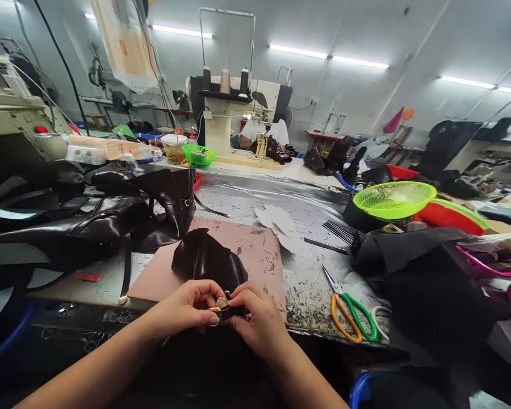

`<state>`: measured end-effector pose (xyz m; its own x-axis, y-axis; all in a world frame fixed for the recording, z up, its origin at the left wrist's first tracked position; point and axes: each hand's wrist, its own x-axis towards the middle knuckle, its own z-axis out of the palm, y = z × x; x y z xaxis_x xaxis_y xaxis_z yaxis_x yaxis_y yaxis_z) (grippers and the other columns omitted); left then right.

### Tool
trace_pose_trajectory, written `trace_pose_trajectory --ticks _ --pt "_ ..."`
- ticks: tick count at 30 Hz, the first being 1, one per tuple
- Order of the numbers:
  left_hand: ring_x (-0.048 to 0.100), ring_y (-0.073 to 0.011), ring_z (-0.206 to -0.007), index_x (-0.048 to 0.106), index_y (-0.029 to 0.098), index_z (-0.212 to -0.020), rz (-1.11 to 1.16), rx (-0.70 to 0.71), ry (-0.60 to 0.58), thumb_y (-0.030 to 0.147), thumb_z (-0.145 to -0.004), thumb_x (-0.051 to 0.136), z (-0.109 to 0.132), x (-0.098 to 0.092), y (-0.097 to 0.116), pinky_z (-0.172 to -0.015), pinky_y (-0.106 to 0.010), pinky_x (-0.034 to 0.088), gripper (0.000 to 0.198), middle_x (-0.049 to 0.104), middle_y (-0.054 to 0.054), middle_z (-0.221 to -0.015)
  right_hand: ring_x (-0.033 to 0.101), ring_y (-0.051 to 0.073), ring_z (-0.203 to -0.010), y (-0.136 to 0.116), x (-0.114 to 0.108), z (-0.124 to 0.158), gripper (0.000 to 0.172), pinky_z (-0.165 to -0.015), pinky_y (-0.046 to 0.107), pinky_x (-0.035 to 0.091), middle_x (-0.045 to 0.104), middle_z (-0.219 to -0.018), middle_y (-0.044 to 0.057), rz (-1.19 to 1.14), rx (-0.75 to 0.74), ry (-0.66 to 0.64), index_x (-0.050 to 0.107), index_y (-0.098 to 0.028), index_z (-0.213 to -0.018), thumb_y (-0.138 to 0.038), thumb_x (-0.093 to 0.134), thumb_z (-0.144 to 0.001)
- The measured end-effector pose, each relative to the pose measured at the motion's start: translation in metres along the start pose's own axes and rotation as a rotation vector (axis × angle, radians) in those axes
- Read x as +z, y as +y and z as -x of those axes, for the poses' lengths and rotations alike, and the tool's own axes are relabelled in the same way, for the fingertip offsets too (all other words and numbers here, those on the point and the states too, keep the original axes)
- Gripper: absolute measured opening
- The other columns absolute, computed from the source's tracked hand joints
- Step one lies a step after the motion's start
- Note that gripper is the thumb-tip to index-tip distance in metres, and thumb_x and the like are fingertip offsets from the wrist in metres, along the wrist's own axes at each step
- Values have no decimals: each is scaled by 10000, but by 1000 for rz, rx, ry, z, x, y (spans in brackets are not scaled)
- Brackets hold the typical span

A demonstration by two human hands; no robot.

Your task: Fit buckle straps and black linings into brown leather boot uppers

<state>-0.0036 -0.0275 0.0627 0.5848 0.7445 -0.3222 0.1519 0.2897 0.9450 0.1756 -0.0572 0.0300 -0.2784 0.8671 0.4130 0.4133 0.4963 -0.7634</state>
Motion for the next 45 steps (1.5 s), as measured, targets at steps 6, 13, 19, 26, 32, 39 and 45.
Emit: trace_pose_trajectory --ticks 6,13,19,26,32,39,45 --pt "460 -74 -552 484 159 -741 -93 86 7 118 -603 601 4 6 2 -465 -179 361 186 496 60 -609 533 148 -731 -21 -17 -14 188 -637 262 422 566 -817 12 -26 178 -332 624 -211 -862 -280 683 -697" --pt "477 -86 -544 442 183 -773 -137 73 37 157 -641 611 4 1 -1 -497 -200 387 217 519 64 -607 497 130 -728 -19 -22 -27 176 -673 263 400 508 -776 6 -207 205 -299 608 -186 -716 -333 558 -798" --pt "477 -88 -566 566 150 -766 -251 122 -23 172 -698 553 3 -3 3 -545 -210 395 73 528 36 -650 503 129 -726 -23 -24 -39 159 -679 262 407 505 -757 0 -263 187 -409 614 -190 -733 -305 538 -812" --pt "472 -93 -614 598 142 -796 -236 153 -42 82 -659 488 3 -3 2 -551 -192 374 185 535 34 -678 534 117 -663 -28 -6 -42 120 -603 226 405 571 -692 -13 -112 153 -258 593 -191 -717 -196 515 -809" --pt "454 -90 -577 600 135 -781 -84 62 -63 250 -666 610 4 -8 -2 -460 -173 350 164 528 22 -659 555 120 -617 -23 3 -37 85 -584 230 406 620 -654 -16 -3 206 -78 594 -188 -689 -217 572 -766" --pt "401 -69 -477 558 126 -646 -4 53 28 455 -676 619 2 -4 -9 -395 -164 297 336 456 32 -539 565 132 -651 -33 -6 -28 184 -589 239 409 634 -700 0 -48 253 -190 606 -200 -768 -280 458 -843" --pt "348 -70 -473 508 145 -620 -121 183 207 475 -779 499 4 6 -15 -420 -185 278 366 399 37 -541 518 126 -621 -31 -9 -16 198 -558 234 401 610 -736 -21 -31 419 -239 578 -212 -794 -110 643 -636"
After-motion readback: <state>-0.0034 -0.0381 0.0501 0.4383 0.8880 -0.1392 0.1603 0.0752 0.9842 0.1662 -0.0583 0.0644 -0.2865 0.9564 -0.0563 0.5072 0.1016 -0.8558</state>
